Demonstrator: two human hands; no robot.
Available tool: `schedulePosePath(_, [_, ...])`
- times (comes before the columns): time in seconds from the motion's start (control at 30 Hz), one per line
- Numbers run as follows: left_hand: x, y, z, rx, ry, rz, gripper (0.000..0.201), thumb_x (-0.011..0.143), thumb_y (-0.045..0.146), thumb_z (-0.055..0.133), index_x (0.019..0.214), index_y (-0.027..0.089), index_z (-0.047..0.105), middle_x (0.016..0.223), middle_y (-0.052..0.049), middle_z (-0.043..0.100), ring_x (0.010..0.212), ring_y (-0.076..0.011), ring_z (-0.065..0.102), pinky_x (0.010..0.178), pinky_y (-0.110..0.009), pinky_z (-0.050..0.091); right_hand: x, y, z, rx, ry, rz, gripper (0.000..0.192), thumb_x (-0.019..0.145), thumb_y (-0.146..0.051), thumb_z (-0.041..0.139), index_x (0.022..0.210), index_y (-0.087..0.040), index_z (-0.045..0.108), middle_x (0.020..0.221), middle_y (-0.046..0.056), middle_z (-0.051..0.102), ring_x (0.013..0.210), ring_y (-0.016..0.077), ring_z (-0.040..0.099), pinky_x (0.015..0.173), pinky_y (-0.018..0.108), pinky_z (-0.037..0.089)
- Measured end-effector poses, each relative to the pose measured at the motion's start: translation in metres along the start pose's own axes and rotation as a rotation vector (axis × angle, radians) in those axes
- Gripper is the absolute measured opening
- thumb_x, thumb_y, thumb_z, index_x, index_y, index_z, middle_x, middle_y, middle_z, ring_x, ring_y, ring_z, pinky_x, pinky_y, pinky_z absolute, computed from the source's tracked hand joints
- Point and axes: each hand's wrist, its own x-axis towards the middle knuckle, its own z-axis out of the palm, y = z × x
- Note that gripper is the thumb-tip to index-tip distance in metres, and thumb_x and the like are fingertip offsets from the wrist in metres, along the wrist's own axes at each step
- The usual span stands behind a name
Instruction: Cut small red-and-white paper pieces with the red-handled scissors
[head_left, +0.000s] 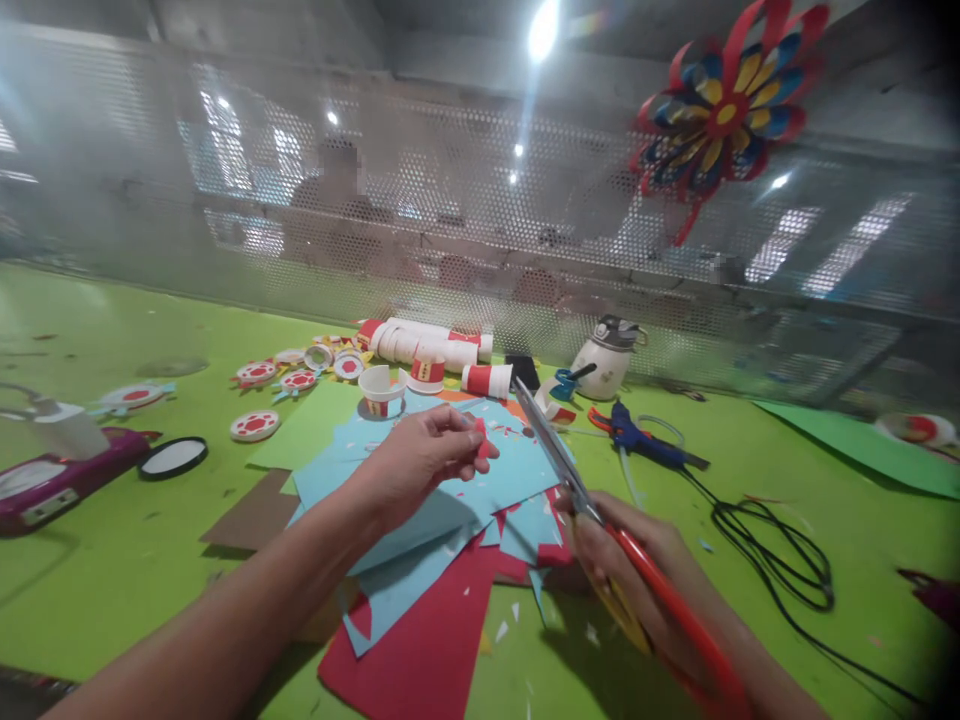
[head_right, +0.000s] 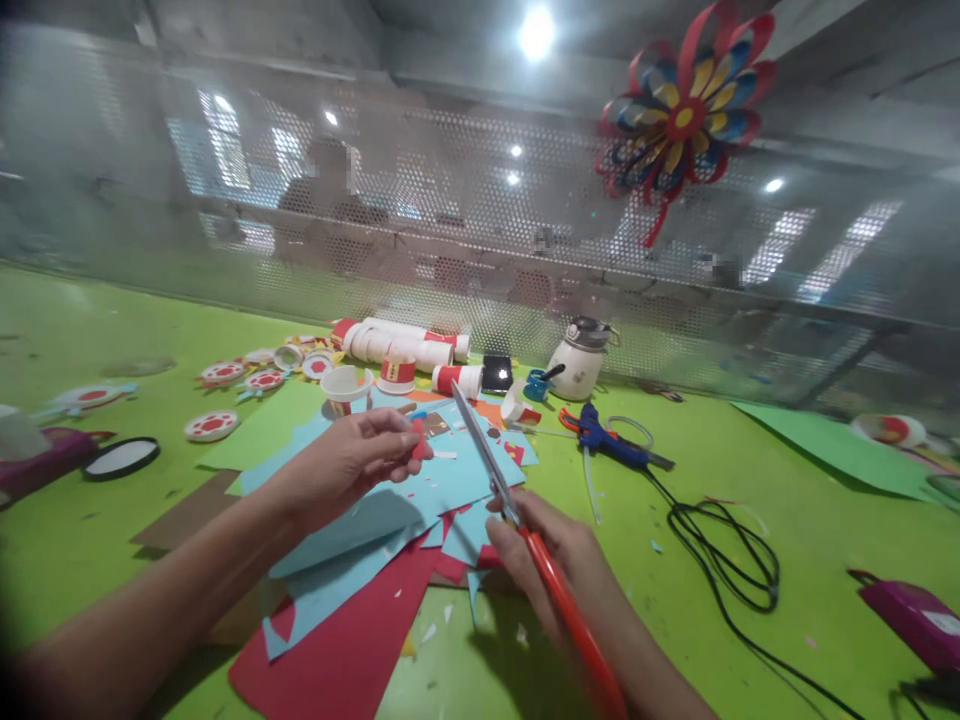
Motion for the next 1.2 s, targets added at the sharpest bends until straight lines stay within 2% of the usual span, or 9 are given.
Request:
schedulePosePath(0.1, [-0.002,-0.008,0.002,0.137,-0.134,-0.046,0.012,0.073,0.023,0.067,0.072,0.013,0.061,0.064,-0.001,0.06,0.053,-0.0075,0.047,0.052,-0.022,0.033,0.0,-0.005,-0.004,0.019,-0.003,0.039,0.028,0.089,-0.043,0.047,0.094,-0.018,0.059,0.068,0.0,0.054,0.062,0.0171,0.054,0.057,0.026,0.047])
schedulePosePath(0.2, [-0.003,-0.015,0.003,0.288,-0.282,-0.099,0.012,0.075,0.024,0.064,0.077,0.013,0.065,0.059,0.0,0.057,0.052,-0.0077,0.044,0.051,-0.022,0.029,0.0,-0.006,-0.004,0.014,0.058,-0.002,0.024,0.087,-0.035,0.052,0.1,-0.016,0.059,0.07,0.0,0.055,0.063,0.0165,0.054,0.059,0.027,0.048])
schedulePosePath(0.27, [-0.005,-0.017,0.006,0.351,-0.363,-0.119,0.012,0.076,0.025,0.062,0.076,0.013,0.066,0.057,0.001,0.056,0.053,-0.0086,0.045,0.052,-0.023,0.03,0.001,-0.004,-0.002,0.066,0.042,-0.052,0.022,0.086,-0.027,0.054,0.104,-0.014,0.057,0.075,0.001,0.057,0.063,0.015,0.053,0.059,0.026,0.047])
schedulePosePath(0.4, [-0.01,-0.015,0.014,0.439,-0.444,-0.148,0.011,0.077,0.023,0.06,0.08,0.015,0.067,0.061,0.001,0.059,0.056,-0.0098,0.047,0.056,-0.024,0.034,0.002,0.003,0.008,0.183,-0.021,-0.1,0.023,0.082,-0.018,0.059,0.105,-0.015,0.055,0.072,-0.002,0.052,0.059,0.0114,0.05,0.054,0.022,0.044])
schedulePosePath(0.6, [-0.015,-0.014,0.019,0.453,-0.459,-0.163,0.013,0.075,0.022,0.06,0.083,0.015,0.067,0.063,0.001,0.06,0.057,-0.0105,0.049,0.056,-0.024,0.036,0.0,0.005,0.018,0.262,0.011,-0.091,0.022,0.079,-0.011,0.06,0.099,-0.019,0.056,0.069,-0.004,0.051,0.059,0.0103,0.049,0.055,0.022,0.043])
schedulePosePath(0.83, [-0.012,-0.022,0.01,0.108,-0.42,-0.203,0.022,0.064,0.01,0.055,0.083,0.013,0.066,0.073,-0.007,0.067,0.064,-0.0151,0.059,0.065,-0.028,0.042,-0.001,0.001,0.009,0.428,-0.001,-0.04,0.021,0.083,-0.019,0.059,0.103,-0.017,0.053,0.073,-0.002,0.053,0.058,0.0114,0.051,0.053,0.025,0.043])
schedulePosePath(0.97, [-0.012,-0.022,0.01,0.062,-0.388,-0.186,0.019,0.067,0.009,0.051,0.078,0.01,0.066,0.069,-0.009,0.066,0.062,-0.0162,0.06,0.062,-0.029,0.041,0.0,0.007,0.008,0.539,-0.063,0.011,0.022,0.085,-0.02,0.058,0.106,-0.02,0.051,0.073,-0.002,0.053,0.06,0.0126,0.053,0.054,0.027,0.045])
schedulePosePath(1.07, [-0.013,-0.021,0.014,0.029,-0.372,-0.192,0.011,0.073,0.014,0.056,0.076,0.011,0.066,0.067,-0.007,0.064,0.062,-0.0147,0.058,0.059,-0.027,0.04,0.0,0.009,0.009,0.592,-0.061,0.023,0.022,0.085,-0.021,0.059,0.105,-0.021,0.051,0.072,-0.002,0.053,0.06,0.0141,0.055,0.054,0.029,0.047])
schedulePosePath(1.2, [-0.015,-0.022,0.021,0.026,-0.306,-0.185,0.01,0.073,0.021,0.068,0.077,0.013,0.065,0.067,-0.002,0.062,0.062,-0.0101,0.055,0.06,-0.023,0.04,0.0,0.007,0.011,0.614,0.038,0.008,0.023,0.083,-0.023,0.061,0.105,-0.022,0.053,0.073,-0.002,0.053,0.062,0.0146,0.055,0.057,0.029,0.048])
